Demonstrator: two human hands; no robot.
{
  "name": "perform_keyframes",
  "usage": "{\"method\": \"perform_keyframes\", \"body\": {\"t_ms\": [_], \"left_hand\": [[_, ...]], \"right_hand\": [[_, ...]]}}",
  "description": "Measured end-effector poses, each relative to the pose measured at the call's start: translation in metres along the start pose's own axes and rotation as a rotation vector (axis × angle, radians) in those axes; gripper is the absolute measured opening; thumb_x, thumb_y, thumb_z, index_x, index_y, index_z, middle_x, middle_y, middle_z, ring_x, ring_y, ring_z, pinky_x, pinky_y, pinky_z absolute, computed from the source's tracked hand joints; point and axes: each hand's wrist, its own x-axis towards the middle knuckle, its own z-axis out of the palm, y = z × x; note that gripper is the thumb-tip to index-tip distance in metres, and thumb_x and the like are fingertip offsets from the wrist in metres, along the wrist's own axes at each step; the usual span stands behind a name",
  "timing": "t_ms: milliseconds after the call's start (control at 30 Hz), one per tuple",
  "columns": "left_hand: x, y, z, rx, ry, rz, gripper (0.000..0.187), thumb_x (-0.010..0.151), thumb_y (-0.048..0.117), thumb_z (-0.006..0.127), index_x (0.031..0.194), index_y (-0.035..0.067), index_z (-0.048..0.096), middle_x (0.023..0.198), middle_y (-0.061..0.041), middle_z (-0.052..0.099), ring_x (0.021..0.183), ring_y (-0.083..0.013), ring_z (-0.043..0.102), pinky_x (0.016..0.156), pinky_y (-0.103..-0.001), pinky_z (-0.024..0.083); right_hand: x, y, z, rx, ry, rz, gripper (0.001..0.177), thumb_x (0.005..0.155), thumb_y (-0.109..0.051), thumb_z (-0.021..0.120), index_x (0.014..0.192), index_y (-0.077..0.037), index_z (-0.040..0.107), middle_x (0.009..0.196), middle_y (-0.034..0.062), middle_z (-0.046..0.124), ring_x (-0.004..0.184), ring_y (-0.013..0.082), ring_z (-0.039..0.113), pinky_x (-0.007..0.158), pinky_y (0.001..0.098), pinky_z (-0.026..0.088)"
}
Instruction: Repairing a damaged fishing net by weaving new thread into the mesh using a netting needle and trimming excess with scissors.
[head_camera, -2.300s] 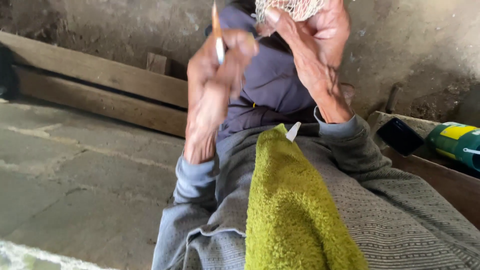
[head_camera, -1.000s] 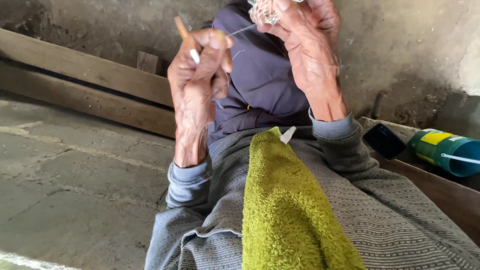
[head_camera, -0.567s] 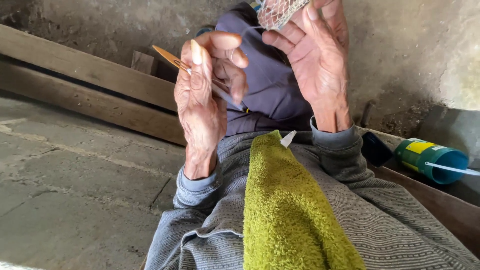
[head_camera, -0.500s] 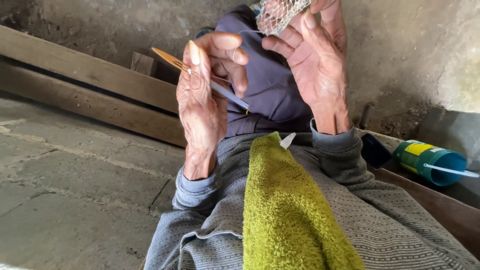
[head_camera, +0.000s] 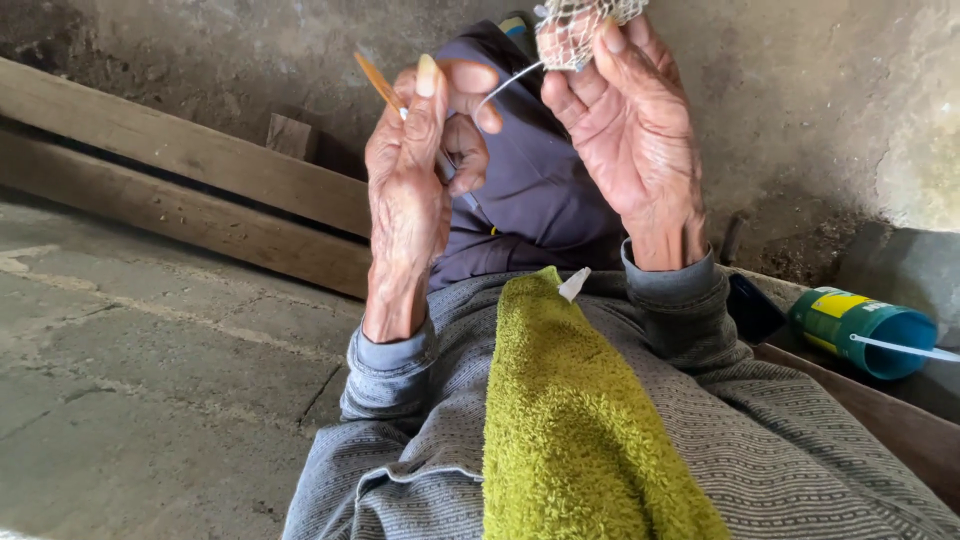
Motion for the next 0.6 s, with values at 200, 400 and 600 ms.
{"method": "perform_keyframes", "body": {"t_ms": [200, 400, 600], "left_hand": [[-0.009, 0.012, 0.008, 0.049, -0.052, -0.001, 0.046, 0.109, 0.045, 0.042, 0.117, 0.006, 0.066, 0.093, -0.006, 0.067, 0.067, -0.0099, 0.052, 0.062, -0.021, 0.043], [-0.015, 0.011, 0.028, 0.395, -0.179, 0.116, 0.052, 0.116, 0.049, 0.028, 0.147, 0.014, 0.051, 0.151, -0.005, 0.056, 0.144, -0.0175, 0.049, 0.126, -0.036, 0.035], [0.003, -0.019, 0.023, 0.759, -0.339, 0.223, 0.073, 0.112, 0.067, 0.004, 0.171, 0.026, 0.016, 0.184, 0.002, 0.018, 0.178, -0.0173, 0.008, 0.155, -0.048, -0.002]], "right_hand": [[-0.005, 0.001, -0.008, -0.128, -0.048, -0.094, 0.028, 0.113, -0.007, 0.066, 0.137, -0.021, 0.06, 0.122, 0.0038, 0.058, 0.112, 0.0243, 0.062, 0.091, 0.04, 0.06], [-0.017, -0.007, 0.014, -0.351, -0.277, -0.225, 0.042, 0.106, -0.002, 0.054, 0.142, -0.018, 0.038, 0.118, 0.0096, 0.042, 0.117, 0.0266, 0.05, 0.117, 0.0524, 0.047], [-0.029, -0.021, 0.031, -0.767, -0.42, -0.349, 0.043, 0.101, 0.01, 0.062, 0.129, -0.013, 0.04, 0.134, 0.0076, 0.047, 0.136, 0.0291, 0.055, 0.121, 0.0451, 0.051]]}}
